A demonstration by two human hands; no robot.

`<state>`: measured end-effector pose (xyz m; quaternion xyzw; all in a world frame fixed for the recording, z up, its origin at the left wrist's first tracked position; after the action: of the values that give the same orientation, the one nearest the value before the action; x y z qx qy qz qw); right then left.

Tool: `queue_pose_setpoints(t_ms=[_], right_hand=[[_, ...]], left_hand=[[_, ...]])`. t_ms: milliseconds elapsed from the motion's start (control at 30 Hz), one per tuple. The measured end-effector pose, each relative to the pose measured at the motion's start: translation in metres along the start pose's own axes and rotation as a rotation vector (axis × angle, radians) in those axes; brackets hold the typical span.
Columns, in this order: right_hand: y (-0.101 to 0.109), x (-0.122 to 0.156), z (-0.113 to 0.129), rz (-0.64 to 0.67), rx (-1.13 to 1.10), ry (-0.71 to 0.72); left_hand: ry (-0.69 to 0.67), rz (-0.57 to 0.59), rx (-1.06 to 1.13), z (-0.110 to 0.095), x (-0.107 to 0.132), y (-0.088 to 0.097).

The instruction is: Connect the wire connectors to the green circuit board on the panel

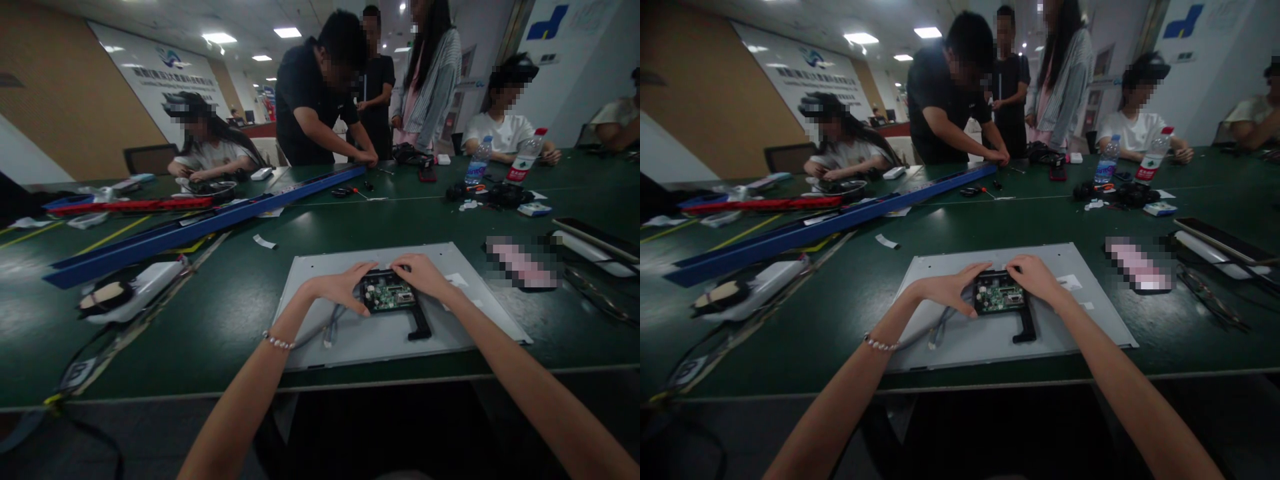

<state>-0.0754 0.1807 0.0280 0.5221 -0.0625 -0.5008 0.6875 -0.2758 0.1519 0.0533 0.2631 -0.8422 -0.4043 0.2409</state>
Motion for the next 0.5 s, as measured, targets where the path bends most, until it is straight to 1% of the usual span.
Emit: queue_pose_setpoints(t_ms=[67,133,200,267,333,400,433,500], right_hand=[[0.0,0.0,-0.001,-0.01,-0.011,-0.009],[0.0,0.001,-0.002,-0.013,-0.019,-0.012],[0.0,0.001,-0.002,-0.017,-0.025,-0.013],[0.001,0.002,-0.002,-0.021,-0.03,-0.013],[0.002,0.003,-0.001,-0.03,-0.034,-0.013],[0.002,0.003,-0.002,-0.042,-0.037,-0.013],[0.002,0.003,-0.002,-0.049,-0.037,-0.012],[0.002,0.003,-0.004,-0.063,-0.035,-0.011]], left_hand=[[0.006,-0.001,0.01,0.001,0.002,0.003],[0.026,-0.035,0.014,0.005,0.005,0.01],[0.068,-0.127,-0.013,0.016,0.008,0.022],[0.148,-0.281,-0.094,0.034,0.013,0.037],[0.31,-0.482,-0.225,0.059,0.022,0.054],[0.568,-0.678,-0.353,0.087,0.038,0.068],[0.699,-0.753,-0.394,0.099,0.047,0.072],[0.908,-0.844,-0.424,0.12,0.065,0.073]])
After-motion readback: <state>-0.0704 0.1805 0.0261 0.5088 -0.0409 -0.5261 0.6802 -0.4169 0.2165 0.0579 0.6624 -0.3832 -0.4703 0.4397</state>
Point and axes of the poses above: each hand's wrist, its own x-axis away from the middle knuckle, its own y-axis out of the back of the hand, z = x × y, the point moved 4 cm from there along -x, towards the middle knuckle, and after that the axes turned 1 degree about -z, right-handed, at the moved point
